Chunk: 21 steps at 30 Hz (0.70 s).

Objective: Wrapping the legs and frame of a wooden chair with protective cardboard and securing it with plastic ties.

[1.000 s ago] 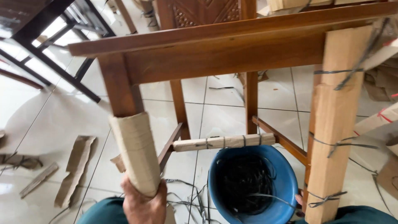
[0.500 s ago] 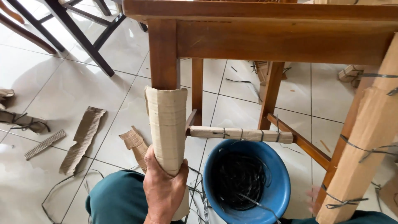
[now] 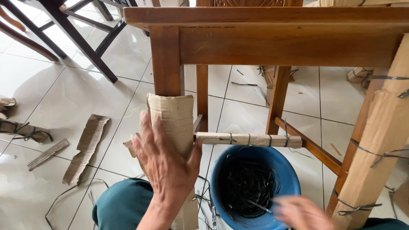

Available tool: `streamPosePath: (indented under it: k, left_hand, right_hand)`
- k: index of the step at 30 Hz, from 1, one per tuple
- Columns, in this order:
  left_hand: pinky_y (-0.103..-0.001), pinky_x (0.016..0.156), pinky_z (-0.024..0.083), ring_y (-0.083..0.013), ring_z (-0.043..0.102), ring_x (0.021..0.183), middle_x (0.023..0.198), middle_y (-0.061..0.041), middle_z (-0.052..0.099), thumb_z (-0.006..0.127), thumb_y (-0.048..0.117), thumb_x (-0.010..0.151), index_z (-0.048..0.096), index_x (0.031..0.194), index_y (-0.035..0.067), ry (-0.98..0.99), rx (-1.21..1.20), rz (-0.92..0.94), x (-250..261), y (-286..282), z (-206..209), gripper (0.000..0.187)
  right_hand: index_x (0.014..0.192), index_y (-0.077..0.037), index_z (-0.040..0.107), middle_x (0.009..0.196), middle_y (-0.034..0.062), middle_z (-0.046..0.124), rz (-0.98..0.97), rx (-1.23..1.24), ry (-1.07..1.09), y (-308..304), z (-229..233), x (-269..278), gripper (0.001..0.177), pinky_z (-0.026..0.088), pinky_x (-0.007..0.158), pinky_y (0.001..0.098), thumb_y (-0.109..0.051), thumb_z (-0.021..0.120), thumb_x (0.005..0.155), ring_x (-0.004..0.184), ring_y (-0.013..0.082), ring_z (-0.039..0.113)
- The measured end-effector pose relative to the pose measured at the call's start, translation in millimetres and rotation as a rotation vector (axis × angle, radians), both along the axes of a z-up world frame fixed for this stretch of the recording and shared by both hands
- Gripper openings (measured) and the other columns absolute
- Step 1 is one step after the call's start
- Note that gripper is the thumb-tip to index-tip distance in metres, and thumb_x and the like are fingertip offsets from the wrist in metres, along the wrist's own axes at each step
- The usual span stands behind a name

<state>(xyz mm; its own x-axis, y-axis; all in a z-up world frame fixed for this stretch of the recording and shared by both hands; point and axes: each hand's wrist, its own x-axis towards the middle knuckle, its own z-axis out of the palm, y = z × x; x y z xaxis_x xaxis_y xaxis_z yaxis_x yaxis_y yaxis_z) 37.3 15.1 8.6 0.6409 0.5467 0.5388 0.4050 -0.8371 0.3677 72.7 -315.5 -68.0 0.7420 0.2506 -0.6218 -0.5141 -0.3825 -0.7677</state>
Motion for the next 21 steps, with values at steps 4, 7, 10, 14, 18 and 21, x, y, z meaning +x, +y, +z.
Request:
streamPosePath:
  k: [4,7,10,14,18,21]
  left_hand:
    - [-0.07,0.124,0.021,-0.0482,0.03,0.154,0.165,-0.03,0.024,0.077,0.048,0.09,0.014,0.161,0.005,-0.077,-0.029,0.058,22,6,18,0.104]
    - [-0.068,0.127,0.013,-0.0487,0.031,0.154,0.162,-0.031,0.029,0.076,0.042,0.089,0.02,0.159,0.005,-0.131,-0.039,0.029,15,5,13,0.097]
    - [-0.059,0.129,0.025,-0.0464,0.036,0.151,0.155,-0.03,0.039,0.067,0.037,0.096,0.03,0.151,0.0,-0.253,-0.028,0.015,10,4,18,0.076]
    - [-0.061,0.126,0.03,-0.0483,0.04,0.149,0.155,-0.03,0.04,0.066,0.032,0.097,0.032,0.151,0.0,-0.333,-0.058,-0.034,9,8,29,0.071]
    - [-0.057,0.123,0.036,-0.045,0.043,0.149,0.157,-0.026,0.041,0.063,0.034,0.101,0.035,0.15,0.003,-0.386,-0.145,-0.086,2,8,27,0.064]
    - [-0.055,0.121,0.04,-0.0451,0.043,0.149,0.157,-0.026,0.041,0.063,0.03,0.101,0.037,0.148,0.003,-0.415,-0.176,-0.119,1,9,29,0.06]
  right_hand:
    - [0.136,0.002,0.063,0.123,0.0156,0.073,-0.121,0.117,0.16,139,-53,19,0.04,0.05,0.073,0.0313,-0.008,0.056,0.097,0.085,0.0204,0.061]
    - [0.147,0.0,0.051,0.128,0.0164,0.066,-0.162,0.091,0.195,152,-173,33,0.054,0.047,0.058,0.0275,-0.006,0.06,0.094,0.074,0.0197,0.059]
    - [0.147,-0.011,0.055,0.114,0.0145,0.071,0.004,-0.037,0.151,180,-139,26,0.051,0.055,0.077,0.0356,-0.013,0.058,0.096,0.087,0.0228,0.064]
    - [0.11,0.004,0.074,0.087,0.0155,0.07,-0.045,-0.075,0.054,180,-182,31,0.026,0.05,0.067,0.0349,-0.015,0.064,0.095,0.073,0.0233,0.058]
    - [0.1,0.007,0.072,0.09,0.0167,0.072,-0.055,0.062,0.013,154,-159,39,0.022,0.048,0.08,0.0326,-0.012,0.064,0.097,0.082,0.0215,0.06]
    - [0.106,0.009,0.065,0.092,0.0231,0.072,-0.077,0.244,0.067,143,-102,58,0.019,0.052,0.086,0.0382,-0.007,0.055,0.103,0.088,0.0284,0.067]
